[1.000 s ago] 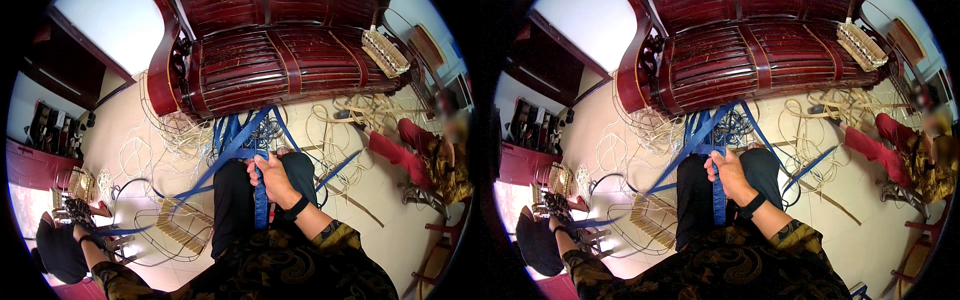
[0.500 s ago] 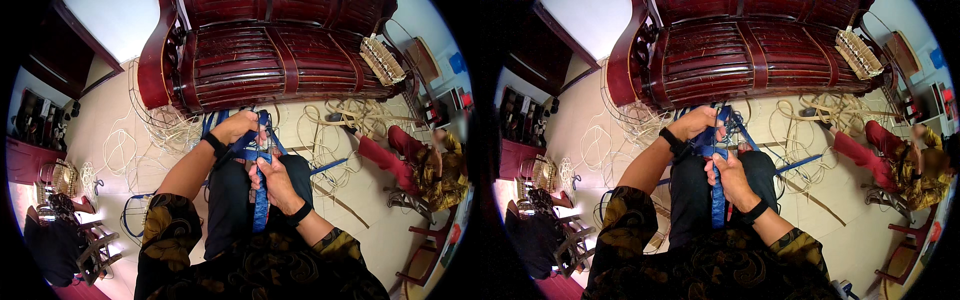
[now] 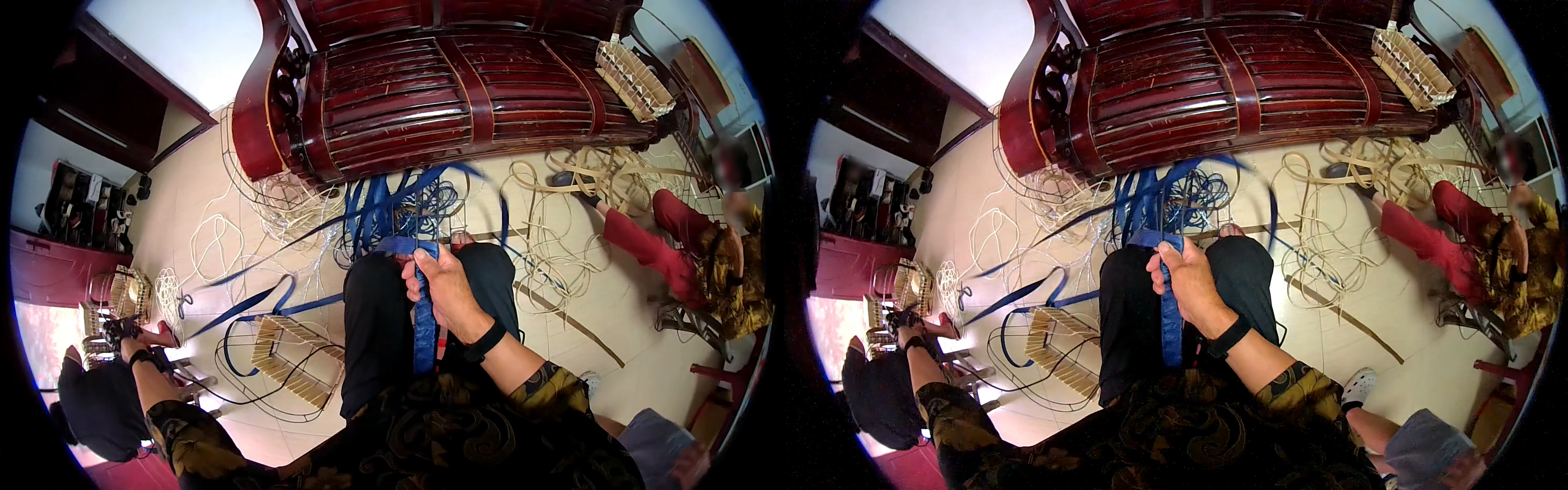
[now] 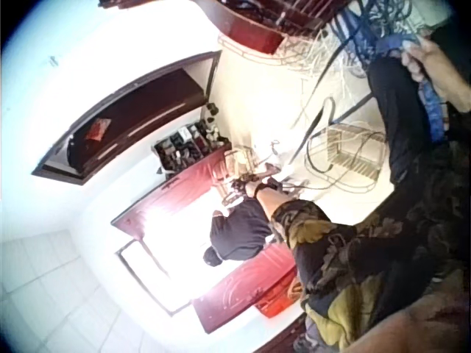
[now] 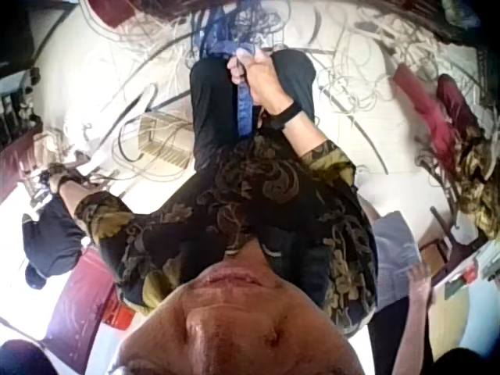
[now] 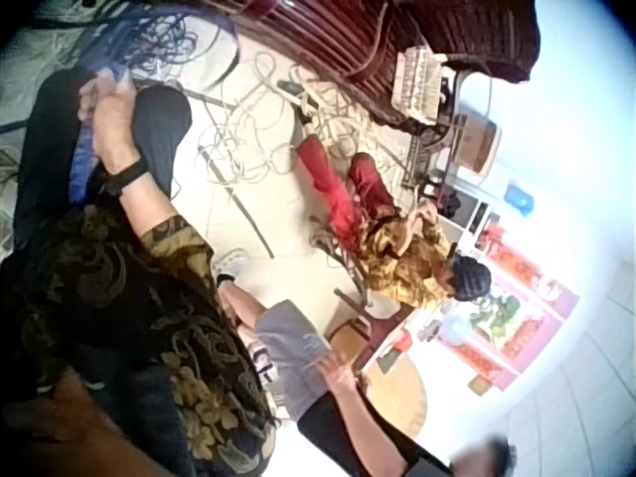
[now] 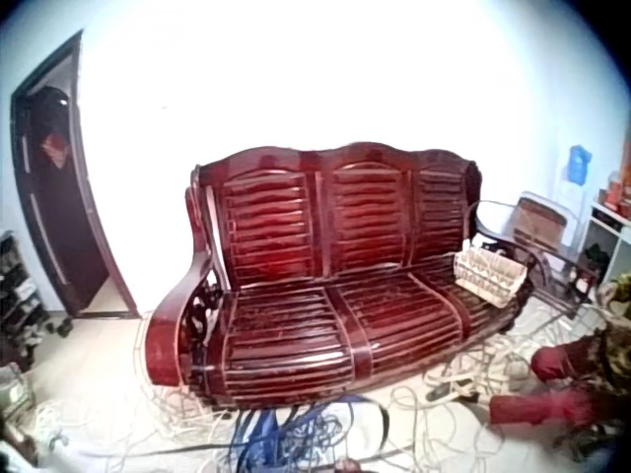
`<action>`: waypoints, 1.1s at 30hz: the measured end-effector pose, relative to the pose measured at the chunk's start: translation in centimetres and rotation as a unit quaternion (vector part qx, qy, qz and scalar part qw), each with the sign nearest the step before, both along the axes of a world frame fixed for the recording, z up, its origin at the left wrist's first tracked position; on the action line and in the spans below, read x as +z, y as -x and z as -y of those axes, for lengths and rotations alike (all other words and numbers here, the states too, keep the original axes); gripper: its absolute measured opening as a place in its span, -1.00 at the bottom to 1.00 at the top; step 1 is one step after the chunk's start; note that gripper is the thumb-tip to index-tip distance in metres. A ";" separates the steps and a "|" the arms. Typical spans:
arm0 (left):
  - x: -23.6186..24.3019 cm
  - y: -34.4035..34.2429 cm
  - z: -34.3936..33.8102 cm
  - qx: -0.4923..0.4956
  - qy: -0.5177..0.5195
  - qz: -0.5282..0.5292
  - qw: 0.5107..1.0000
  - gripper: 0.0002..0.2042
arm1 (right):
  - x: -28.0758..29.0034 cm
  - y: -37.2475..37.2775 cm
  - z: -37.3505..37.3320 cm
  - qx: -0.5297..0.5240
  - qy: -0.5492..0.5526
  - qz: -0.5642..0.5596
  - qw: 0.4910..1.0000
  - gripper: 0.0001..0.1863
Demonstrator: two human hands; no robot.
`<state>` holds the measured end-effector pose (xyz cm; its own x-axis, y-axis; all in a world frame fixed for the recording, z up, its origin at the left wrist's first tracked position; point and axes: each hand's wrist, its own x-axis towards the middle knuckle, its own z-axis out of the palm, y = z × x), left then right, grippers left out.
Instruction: The person weaves a blue plastic strap around a wire basket frame by hand while holding the frame in their lap, pulling the strap through the structure to secure it.
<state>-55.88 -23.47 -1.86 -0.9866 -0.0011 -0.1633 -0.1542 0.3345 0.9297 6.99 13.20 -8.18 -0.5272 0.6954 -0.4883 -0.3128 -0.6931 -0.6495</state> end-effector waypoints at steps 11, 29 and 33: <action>-6.8 -27.9 -34.2 -0.595 0.023 -0.032 0.803 -0.54 | -0.1 -0.4 -0.1 -0.009 -0.002 0.009 1.000 -0.90; -9.8 -32.5 -42.1 -0.785 0.032 0.281 0.552 -0.67 | 0.2 -0.6 -0.4 -0.005 0.003 0.001 1.000 -0.88; -7.8 -20.1 -30.1 -0.652 -0.001 0.273 0.707 -0.73 | -0.3 -0.7 -0.4 -0.011 -0.003 0.006 1.000 -0.88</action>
